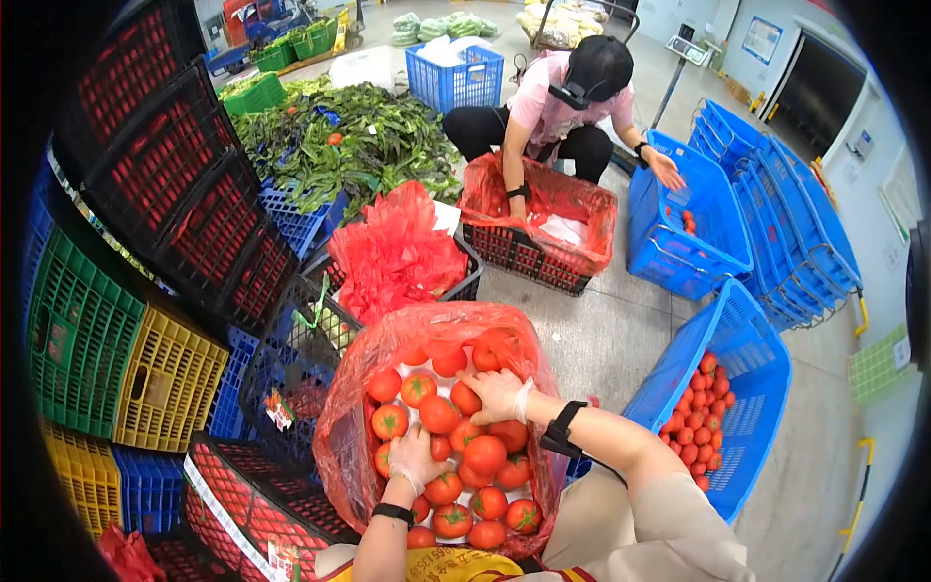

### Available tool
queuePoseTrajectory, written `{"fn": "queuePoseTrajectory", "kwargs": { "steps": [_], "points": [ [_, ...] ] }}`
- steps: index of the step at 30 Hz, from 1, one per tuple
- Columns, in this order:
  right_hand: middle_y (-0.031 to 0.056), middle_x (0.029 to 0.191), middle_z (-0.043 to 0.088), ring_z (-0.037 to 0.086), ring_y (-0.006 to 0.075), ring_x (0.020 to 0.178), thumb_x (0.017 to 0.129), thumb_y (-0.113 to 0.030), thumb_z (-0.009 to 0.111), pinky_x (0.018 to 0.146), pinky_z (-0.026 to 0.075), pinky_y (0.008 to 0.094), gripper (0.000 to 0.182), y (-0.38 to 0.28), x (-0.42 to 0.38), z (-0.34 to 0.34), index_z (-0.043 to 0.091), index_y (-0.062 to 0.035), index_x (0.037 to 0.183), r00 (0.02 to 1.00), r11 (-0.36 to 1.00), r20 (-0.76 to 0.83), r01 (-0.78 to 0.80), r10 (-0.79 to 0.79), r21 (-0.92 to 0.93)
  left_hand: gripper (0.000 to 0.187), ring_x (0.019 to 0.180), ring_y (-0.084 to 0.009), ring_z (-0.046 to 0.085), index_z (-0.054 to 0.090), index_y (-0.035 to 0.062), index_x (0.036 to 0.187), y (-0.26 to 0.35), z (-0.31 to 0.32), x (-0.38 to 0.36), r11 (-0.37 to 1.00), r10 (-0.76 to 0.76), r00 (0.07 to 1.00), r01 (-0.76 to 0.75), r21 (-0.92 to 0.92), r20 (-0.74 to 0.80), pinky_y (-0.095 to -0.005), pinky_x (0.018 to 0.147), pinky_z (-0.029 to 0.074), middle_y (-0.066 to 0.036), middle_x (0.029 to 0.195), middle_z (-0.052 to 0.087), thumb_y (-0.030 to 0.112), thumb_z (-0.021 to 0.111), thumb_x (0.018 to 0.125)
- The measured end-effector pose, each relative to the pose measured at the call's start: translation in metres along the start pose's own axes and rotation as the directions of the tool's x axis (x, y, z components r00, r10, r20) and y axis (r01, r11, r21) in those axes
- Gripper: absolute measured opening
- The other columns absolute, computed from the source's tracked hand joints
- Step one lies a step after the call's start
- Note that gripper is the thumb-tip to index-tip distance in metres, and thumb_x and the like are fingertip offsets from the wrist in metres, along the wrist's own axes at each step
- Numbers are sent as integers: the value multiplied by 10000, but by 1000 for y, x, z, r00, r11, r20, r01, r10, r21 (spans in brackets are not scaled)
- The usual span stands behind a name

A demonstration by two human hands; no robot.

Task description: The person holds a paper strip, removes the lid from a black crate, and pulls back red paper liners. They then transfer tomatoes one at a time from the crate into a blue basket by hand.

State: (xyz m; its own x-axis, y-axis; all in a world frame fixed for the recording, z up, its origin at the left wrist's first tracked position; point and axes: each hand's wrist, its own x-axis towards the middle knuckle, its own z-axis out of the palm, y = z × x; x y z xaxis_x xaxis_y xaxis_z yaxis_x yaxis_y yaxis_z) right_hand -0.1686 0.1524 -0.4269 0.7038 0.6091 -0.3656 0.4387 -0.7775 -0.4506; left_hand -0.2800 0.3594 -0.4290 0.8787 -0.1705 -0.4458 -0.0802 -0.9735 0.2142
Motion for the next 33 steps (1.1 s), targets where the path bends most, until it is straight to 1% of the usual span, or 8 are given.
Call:
{"fn": "queuePoseTrajectory", "kwargs": {
  "steps": [2, 8, 11, 17, 21, 26, 29, 33],
  "points": [
    [175, 1148, 575, 555, 301, 1075, 608, -455, 724, 899, 400, 449, 993, 1, 3, 9, 281, -108, 1426, 1000, 991, -12, 16, -18, -130, 861, 1071, -275, 550, 458, 45, 1253, 3, -2, 0, 999, -45, 999, 45, 18, -2, -407, 905, 408, -133, 1249, 501, 532, 736, 599],
    [225, 1163, 572, 545, 370, 1096, 616, -545, 709, 919, 425, 439, 910, 11, 17, 3, 402, -97, 1346, 990, 983, 127, -86, 66, 162, 784, 1041, -306, 555, 511, 33, 1183, 1, 10, 1, 997, -51, 997, 47, -64, -65, -415, 898, 424, -170, 1147, 553, 522, 718, 606],
    [222, 1125, 601, 581, 344, 1057, 606, -613, 689, 891, 452, 395, 879, 8, 31, 4, 474, -86, 1275, 979, 987, 171, -132, 115, 91, 798, 1000, -321, 576, 517, 17, 1168, -2, 15, -6, 996, -25, 985, 10, -88, -169, -428, 861, 450, -185, 1094, 586, 541, 713, 598],
    [241, 1159, 580, 572, 344, 1080, 590, -608, 702, 914, 444, 376, 920, 14, 27, -4, 463, -75, 1300, 981, 947, 193, -66, 4, 316, 824, 925, -382, 599, 511, 29, 1181, 6, 9, -24, 925, -151, 989, 144, -351, 7, -448, 817, 485, -232, 912, 624, 579, 710, 599],
    [240, 1153, 580, 580, 353, 1051, 591, -605, 707, 898, 456, 384, 949, 11, 32, 2, 430, -54, 1314, 955, 950, 259, -207, 144, 235, 812, 966, -386, 590, 517, 32, 1172, 7, 24, -28, 952, -187, 980, 165, -257, -63, -460, 832, 481, -254, 994, 608, 610, 677, 625],
    [188, 1217, 568, 561, 317, 1093, 625, -623, 690, 950, 430, 382, 910, 30, 41, 29, 431, -117, 1336, 989, 960, 142, -80, 42, 270, 844, 1044, -374, 556, 460, 18, 1228, 9, 15, -16, 973, -135, 991, 127, -190, -27, -446, 893, 442, -225, 1206, 529, 571, 632, 615],
    [190, 1110, 617, 610, 323, 975, 622, -628, 645, 860, 473, 370, 776, 14, 25, 3, 573, -86, 1173, 996, 932, 70, 34, -64, 360, 811, 1014, -339, 585, 471, 77, 1238, 7, 13, -10, 984, -132, 991, 132, -119, 13, -444, 904, 423, -192, 1093, 610, 573, 622, 615],
    [168, 1131, 617, 584, 293, 1053, 657, -610, 642, 904, 440, 349, 746, 11, 21, -3, 563, -113, 1207, 996, 954, 84, -16, -10, 299, 765, 950, -357, 610, 561, 83, 1098, 3, 19, -7, 989, -83, 995, 76, -126, -53, -430, 864, 446, -198, 1023, 622, 688, 590, 631]
  ]
}}
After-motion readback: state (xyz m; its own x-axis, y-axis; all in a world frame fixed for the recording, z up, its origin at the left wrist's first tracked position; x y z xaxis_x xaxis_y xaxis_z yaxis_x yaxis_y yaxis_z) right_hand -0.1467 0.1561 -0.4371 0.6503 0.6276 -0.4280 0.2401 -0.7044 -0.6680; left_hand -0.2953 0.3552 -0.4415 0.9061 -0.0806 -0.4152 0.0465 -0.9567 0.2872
